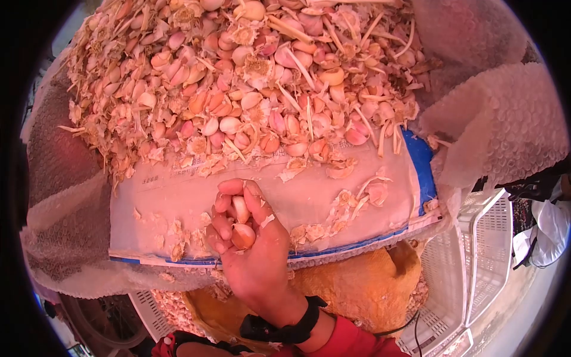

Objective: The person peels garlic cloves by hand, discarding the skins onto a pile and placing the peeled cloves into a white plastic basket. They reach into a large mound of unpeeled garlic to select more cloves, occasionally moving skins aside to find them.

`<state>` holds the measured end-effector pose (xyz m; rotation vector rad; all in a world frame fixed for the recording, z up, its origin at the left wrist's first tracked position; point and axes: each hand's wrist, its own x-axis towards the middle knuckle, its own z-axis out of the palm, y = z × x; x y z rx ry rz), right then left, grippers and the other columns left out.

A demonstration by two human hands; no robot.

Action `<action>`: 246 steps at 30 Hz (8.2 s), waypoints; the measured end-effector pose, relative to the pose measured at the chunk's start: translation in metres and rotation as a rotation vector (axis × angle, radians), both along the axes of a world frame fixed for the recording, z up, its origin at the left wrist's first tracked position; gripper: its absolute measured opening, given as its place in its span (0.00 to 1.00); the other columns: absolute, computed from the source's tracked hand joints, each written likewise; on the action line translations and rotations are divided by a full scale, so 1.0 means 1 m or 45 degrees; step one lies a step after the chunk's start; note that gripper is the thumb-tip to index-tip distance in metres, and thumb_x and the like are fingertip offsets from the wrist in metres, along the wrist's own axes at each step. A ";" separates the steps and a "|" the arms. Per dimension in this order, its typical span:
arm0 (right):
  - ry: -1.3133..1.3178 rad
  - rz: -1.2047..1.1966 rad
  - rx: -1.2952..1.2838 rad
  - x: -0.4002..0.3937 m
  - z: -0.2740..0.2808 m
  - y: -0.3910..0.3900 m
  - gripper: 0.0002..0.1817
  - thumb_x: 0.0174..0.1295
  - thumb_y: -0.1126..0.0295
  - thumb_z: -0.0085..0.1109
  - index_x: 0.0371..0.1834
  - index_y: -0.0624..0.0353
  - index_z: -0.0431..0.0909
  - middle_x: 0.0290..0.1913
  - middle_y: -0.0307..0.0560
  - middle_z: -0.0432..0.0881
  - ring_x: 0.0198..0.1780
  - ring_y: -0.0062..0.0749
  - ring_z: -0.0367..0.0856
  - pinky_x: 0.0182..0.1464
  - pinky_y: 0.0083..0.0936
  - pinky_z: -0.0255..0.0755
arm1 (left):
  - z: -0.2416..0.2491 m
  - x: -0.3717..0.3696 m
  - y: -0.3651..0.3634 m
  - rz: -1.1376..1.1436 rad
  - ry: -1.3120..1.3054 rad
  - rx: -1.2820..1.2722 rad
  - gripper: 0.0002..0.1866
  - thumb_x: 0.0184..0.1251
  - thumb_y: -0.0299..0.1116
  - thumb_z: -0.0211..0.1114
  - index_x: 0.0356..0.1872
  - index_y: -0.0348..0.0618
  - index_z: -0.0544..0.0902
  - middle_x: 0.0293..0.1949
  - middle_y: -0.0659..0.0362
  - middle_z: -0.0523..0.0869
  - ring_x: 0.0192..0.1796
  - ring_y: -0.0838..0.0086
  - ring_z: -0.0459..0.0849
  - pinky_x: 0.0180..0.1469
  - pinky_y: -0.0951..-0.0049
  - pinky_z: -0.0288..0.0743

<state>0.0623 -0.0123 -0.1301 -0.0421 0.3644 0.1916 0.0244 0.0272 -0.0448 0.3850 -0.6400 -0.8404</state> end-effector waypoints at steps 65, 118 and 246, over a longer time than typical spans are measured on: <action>-0.043 -0.340 0.056 0.007 0.015 -0.037 0.13 0.71 0.66 0.39 0.43 0.62 0.74 0.34 0.43 0.72 0.28 0.22 0.64 0.25 0.17 0.61 | -0.064 0.059 0.069 1.232 -1.777 2.272 0.17 0.44 0.24 0.67 0.40 0.51 0.84 0.40 0.60 0.77 0.43 0.66 0.74 0.46 0.66 0.63; -0.105 -0.225 0.023 0.001 0.004 -0.024 0.13 0.70 0.62 0.44 0.42 0.60 0.75 0.32 0.39 0.74 0.29 0.22 0.67 0.31 0.20 0.61 | 0.032 -0.051 0.027 1.530 -1.124 0.991 0.11 0.43 0.24 0.68 0.27 0.41 0.73 0.25 0.54 0.79 0.21 0.70 0.79 0.25 0.70 0.69; -0.424 0.137 -1.013 -0.144 0.055 0.099 0.10 0.73 0.67 0.44 0.47 0.62 0.69 0.41 0.43 0.79 0.44 0.18 0.77 0.50 0.16 0.71 | -0.062 -0.103 0.126 1.964 -0.432 1.124 0.20 0.69 0.46 0.52 0.49 0.38 0.66 0.38 0.57 0.69 0.39 0.78 0.66 0.46 0.75 0.61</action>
